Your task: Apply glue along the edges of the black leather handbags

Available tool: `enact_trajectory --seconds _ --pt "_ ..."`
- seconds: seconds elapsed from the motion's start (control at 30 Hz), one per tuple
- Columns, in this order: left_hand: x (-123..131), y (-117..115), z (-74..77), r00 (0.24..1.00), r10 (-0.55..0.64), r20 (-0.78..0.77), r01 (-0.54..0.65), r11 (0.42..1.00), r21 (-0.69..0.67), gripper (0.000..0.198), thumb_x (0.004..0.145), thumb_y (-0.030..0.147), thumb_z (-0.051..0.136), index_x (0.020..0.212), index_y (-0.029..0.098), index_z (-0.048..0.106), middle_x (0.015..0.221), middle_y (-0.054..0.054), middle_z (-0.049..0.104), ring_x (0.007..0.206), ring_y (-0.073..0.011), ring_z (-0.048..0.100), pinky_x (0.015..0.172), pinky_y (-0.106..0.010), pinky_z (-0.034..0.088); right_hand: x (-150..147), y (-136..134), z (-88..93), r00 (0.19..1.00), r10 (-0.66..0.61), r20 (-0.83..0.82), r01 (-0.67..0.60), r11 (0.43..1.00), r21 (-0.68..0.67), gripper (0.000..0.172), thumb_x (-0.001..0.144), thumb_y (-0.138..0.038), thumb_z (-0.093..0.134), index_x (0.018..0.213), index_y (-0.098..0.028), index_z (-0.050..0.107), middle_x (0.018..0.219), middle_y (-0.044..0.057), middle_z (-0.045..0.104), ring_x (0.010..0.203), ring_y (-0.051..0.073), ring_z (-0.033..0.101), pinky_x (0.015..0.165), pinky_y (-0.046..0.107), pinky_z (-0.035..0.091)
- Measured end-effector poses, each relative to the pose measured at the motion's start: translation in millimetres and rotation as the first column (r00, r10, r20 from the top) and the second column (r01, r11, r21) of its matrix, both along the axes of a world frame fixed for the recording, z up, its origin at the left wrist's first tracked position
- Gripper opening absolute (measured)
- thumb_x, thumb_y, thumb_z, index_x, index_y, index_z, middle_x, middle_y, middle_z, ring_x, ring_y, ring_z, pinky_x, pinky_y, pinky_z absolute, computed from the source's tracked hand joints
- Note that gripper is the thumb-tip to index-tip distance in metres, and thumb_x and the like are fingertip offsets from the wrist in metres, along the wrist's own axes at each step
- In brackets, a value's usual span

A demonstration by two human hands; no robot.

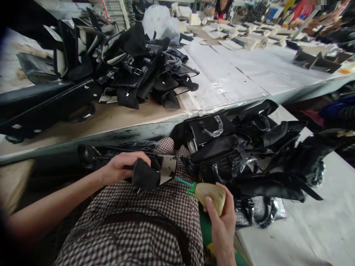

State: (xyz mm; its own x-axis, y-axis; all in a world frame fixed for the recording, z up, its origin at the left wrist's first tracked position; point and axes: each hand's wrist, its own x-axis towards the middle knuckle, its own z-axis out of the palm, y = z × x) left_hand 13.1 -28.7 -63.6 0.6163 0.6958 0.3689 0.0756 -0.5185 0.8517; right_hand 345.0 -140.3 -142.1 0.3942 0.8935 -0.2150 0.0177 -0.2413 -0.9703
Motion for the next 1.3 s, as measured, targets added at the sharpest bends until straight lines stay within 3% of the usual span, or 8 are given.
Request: enact_trajectory --seconds 0.13,0.27,0.5,0.83,1.13,1.3 --pt "-11.0 8.9 -3.0 0.998 0.01 0.057 -0.005 0.996 -0.086 0.024 0.094 0.033 0.066 0.089 0.01 0.071 0.091 -0.013 0.067 0.083 -0.018 0.066 0.079 -0.024 0.054 -1.4 18.0 1.5 0.979 0.066 0.193 -0.062 0.998 -0.029 0.058 0.071 -0.051 0.078 0.124 -0.034 0.06 0.115 0.009 0.063 0.092 0.033 0.065 0.071 0.051 0.061" --pt "-16.7 19.9 -0.7 0.995 -0.001 0.098 0.016 0.988 -0.154 0.027 0.092 0.036 0.068 0.087 0.01 0.072 0.091 -0.013 0.069 0.083 -0.0199 0.066 0.078 -0.027 0.055 -5.1 40.0 13.3 0.956 0.095 0.279 -0.104 0.994 0.016 0.054 0.072 -0.051 0.077 0.12 -0.035 0.06 0.118 0.007 0.062 0.1 0.032 0.063 0.088 0.052 0.057" --pt "-15.7 29.5 5.6 0.994 -0.049 0.102 0.069 0.977 -0.203 0.027 0.093 0.035 0.067 0.086 0.01 0.073 0.09 -0.014 0.069 0.082 -0.0197 0.066 0.078 -0.027 0.054 -3.8 67.7 22.5 0.881 0.13 0.455 -0.205 0.971 0.119 0.053 0.074 -0.052 0.076 0.119 -0.027 0.062 0.118 0.008 0.063 0.102 0.032 0.061 0.089 0.051 0.051" --pt "-15.2 31.4 8.8 0.992 -0.095 0.082 0.111 0.97 -0.215 0.03 0.094 0.04 0.066 0.088 0.011 0.074 0.091 -0.013 0.069 0.083 -0.0196 0.066 0.079 -0.027 0.054 3.0 85.2 20.1 0.807 0.225 0.546 -0.367 0.915 0.165 0.053 0.077 -0.05 0.076 0.12 -0.024 0.061 0.115 0.007 0.062 0.099 0.027 0.061 0.086 0.043 0.051" --pt "-16.2 33.2 7.8 0.993 -0.093 0.077 0.108 0.966 -0.235 0.031 0.092 0.042 0.069 0.087 0.012 0.075 0.09 -0.014 0.07 0.083 -0.0215 0.066 0.078 -0.03 0.055 12.9 75.9 18.5 0.797 0.418 0.436 -0.463 0.886 -0.003 0.057 0.075 -0.052 0.077 0.122 -0.025 0.059 0.115 0.008 0.064 0.097 0.028 0.063 0.087 0.045 0.052" --pt "-15.0 33.4 8.9 0.991 -0.114 0.068 0.127 0.962 -0.243 0.032 0.092 0.043 0.068 0.086 0.012 0.075 0.09 -0.014 0.07 0.083 -0.0214 0.067 0.079 -0.029 0.055 9.8 76.5 14.4 0.824 0.318 0.468 -0.399 0.913 0.081 0.056 0.076 -0.051 0.076 0.122 -0.024 0.059 0.116 0.008 0.062 0.099 0.027 0.062 0.087 0.044 0.052"
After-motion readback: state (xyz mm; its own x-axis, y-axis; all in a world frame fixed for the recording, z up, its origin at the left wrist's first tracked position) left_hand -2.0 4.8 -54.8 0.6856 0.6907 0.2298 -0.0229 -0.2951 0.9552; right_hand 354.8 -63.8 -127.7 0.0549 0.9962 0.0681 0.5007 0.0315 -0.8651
